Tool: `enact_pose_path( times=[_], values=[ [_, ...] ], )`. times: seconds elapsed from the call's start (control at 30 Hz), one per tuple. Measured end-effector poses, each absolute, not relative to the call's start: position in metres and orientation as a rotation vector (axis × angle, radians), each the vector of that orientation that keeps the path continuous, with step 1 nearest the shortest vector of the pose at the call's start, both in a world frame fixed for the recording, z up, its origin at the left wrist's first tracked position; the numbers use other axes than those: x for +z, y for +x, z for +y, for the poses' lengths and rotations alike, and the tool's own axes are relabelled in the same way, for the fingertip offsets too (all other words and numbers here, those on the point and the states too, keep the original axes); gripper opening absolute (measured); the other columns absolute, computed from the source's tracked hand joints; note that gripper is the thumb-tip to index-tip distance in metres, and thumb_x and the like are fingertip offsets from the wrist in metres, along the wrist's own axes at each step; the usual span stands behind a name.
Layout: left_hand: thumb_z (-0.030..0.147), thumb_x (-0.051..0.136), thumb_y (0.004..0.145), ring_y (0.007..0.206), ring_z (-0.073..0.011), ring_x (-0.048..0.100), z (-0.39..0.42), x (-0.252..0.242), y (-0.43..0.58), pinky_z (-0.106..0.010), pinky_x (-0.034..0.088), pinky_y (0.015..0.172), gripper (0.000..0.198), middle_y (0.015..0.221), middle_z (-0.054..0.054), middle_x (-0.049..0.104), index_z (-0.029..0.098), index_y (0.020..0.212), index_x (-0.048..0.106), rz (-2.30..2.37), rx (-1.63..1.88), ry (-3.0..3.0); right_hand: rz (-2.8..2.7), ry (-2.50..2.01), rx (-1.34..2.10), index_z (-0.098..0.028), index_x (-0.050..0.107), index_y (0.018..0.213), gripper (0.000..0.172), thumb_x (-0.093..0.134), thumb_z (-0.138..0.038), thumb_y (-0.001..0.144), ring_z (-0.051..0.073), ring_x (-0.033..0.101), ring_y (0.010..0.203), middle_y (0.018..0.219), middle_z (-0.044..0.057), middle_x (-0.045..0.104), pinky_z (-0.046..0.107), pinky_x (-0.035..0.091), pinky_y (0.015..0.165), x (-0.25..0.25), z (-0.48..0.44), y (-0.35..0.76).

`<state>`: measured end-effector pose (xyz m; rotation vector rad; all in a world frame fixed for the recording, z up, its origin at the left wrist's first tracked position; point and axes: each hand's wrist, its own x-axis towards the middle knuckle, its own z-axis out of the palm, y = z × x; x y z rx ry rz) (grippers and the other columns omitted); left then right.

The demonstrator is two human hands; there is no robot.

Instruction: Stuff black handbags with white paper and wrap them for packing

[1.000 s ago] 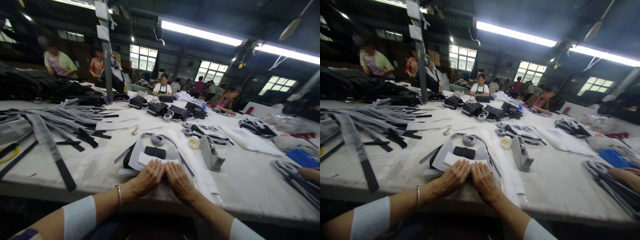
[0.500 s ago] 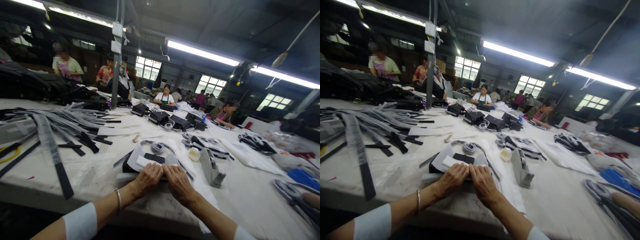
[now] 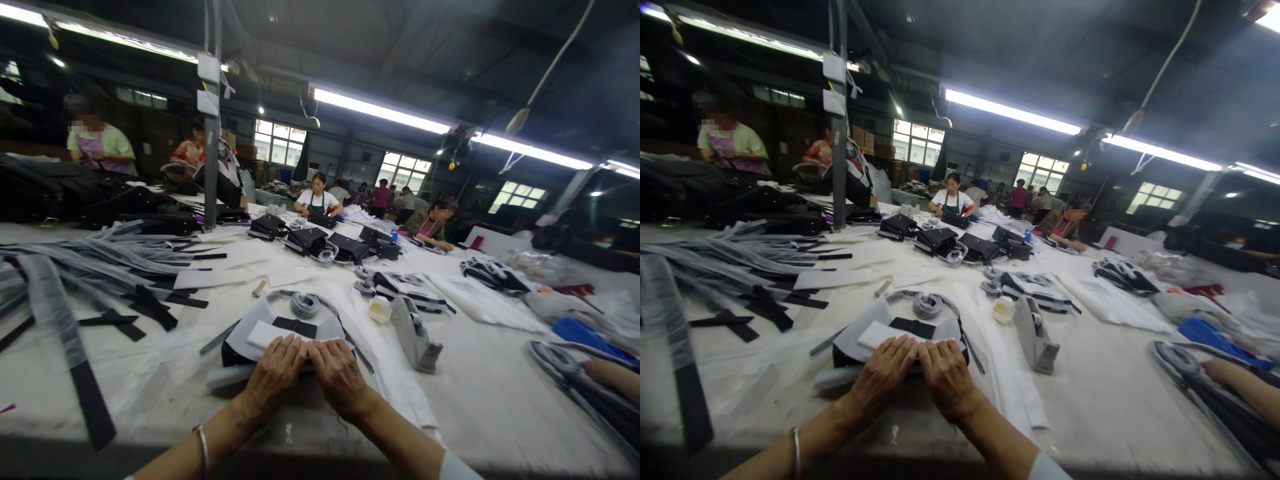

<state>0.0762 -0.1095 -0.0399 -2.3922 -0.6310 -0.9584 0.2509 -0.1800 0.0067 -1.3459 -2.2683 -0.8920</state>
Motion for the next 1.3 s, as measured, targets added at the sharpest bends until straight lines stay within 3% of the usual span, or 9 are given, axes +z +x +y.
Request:
enact_pose_path(
  times=[0.17,0.37,0.57,0.73,0.9,1.07,1.13,1.23,1.3],
  values=[
    [0.007,0.034,0.098,0.107,-0.0239,0.065,-0.106,-0.036,0.072,-0.039,0.051,0.094,0.033,0.111,-0.013,0.069,0.011,0.12,0.058,-0.544,-1.001,-2.384,-2.218,-1.402,-0.785,-0.013,0.058,0.115,0.027,0.042,-0.009,0.094,0.023,0.059,0.082,0.097,0.009,0.067,0.038,0.048,0.078,0.004,-0.183,0.244],
    [0.008,0.029,0.099,0.107,-0.023,0.065,-0.101,-0.031,0.064,-0.037,0.052,0.09,0.037,0.11,-0.011,0.07,0.012,0.121,0.058,-0.467,-1.108,-2.434,-2.165,-1.167,-0.451,-0.02,0.057,0.124,0.028,0.052,-0.025,0.097,0.022,0.061,0.107,0.115,0.008,0.068,0.039,0.047,0.096,0.038,-0.193,0.271],
    [0.0,0.03,0.092,0.113,-0.0221,0.062,-0.101,-0.039,0.066,-0.036,0.05,0.095,0.045,0.114,-0.01,0.069,0.014,0.124,0.059,-0.537,-1.216,-2.436,-1.638,-1.649,-0.72,-0.019,0.066,0.113,0.026,0.046,-0.026,0.098,0.026,0.063,0.106,0.111,0.011,0.071,0.044,0.049,0.094,0.025,-0.151,0.397],
    [-0.002,0.028,0.089,0.115,-0.0205,0.061,-0.101,-0.037,0.063,-0.034,0.049,0.096,0.051,0.115,-0.009,0.069,0.015,0.125,0.06,-0.538,-1.278,-2.422,-1.788,-2.292,-0.754,-0.011,0.068,0.118,0.035,0.047,-0.017,0.091,0.037,0.048,0.132,0.137,0.017,0.059,0.06,0.03,0.111,-0.023,-0.118,0.469],
    [-0.003,0.035,0.088,0.118,-0.018,0.06,-0.104,-0.019,0.056,-0.03,0.046,0.101,0.048,0.117,-0.006,0.069,0.015,0.124,0.061,-0.583,-1.199,-2.453,-1.86,-2.392,-0.641,-0.017,0.076,0.088,0.03,0.048,-0.009,0.083,0.034,0.05,0.13,0.126,0.014,0.068,0.054,0.025,0.115,-0.039,-0.104,0.491],
    [-0.006,0.031,0.083,0.118,-0.0185,0.059,-0.1,-0.017,0.056,-0.032,0.041,0.103,0.055,0.118,-0.009,0.069,0.011,0.126,0.06,-0.582,-1.323,-2.436,-1.789,-2.4,-0.678,-0.017,0.073,0.1,0.028,0.048,-0.014,0.087,0.033,0.049,0.131,0.133,0.013,0.063,0.055,0.017,0.118,-0.027,-0.103,0.489],
    [-0.005,0.033,0.081,0.117,-0.0194,0.059,-0.096,-0.019,0.055,-0.033,0.041,0.103,0.056,0.119,-0.009,0.068,0.011,0.127,0.059,-0.613,-1.363,-2.431,-1.784,-2.28,-0.675,-0.018,0.072,0.102,0.026,0.049,-0.017,0.09,0.031,0.049,0.131,0.137,0.013,0.06,0.053,0.018,0.119,-0.021,-0.11,0.481],
    [-0.002,0.038,0.08,0.114,-0.0211,0.061,-0.091,-0.018,0.051,-0.033,0.043,0.1,0.055,0.12,-0.009,0.067,0.012,0.13,0.057,-0.702,-1.357,-2.446,-1.854,-2.112,-0.585,-0.022,0.072,0.088,0.022,0.05,-0.023,0.093,0.028,0.058,0.119,0.123,0.009,0.069,0.048,0.03,0.114,-0.023,-0.126,0.463],
    [0.002,0.042,0.083,0.108,-0.0218,0.063,-0.088,-0.015,0.047,-0.033,0.046,0.096,0.05,0.119,-0.009,0.068,0.013,0.129,0.057,-0.747,-1.334,-2.427,-1.909,-2.096,-0.492,-0.025,0.073,0.09,0.019,0.055,-0.024,0.092,0.027,0.059,0.119,0.121,0.006,0.07,0.047,0.035,0.112,-0.031,-0.136,0.453]
  ],
)
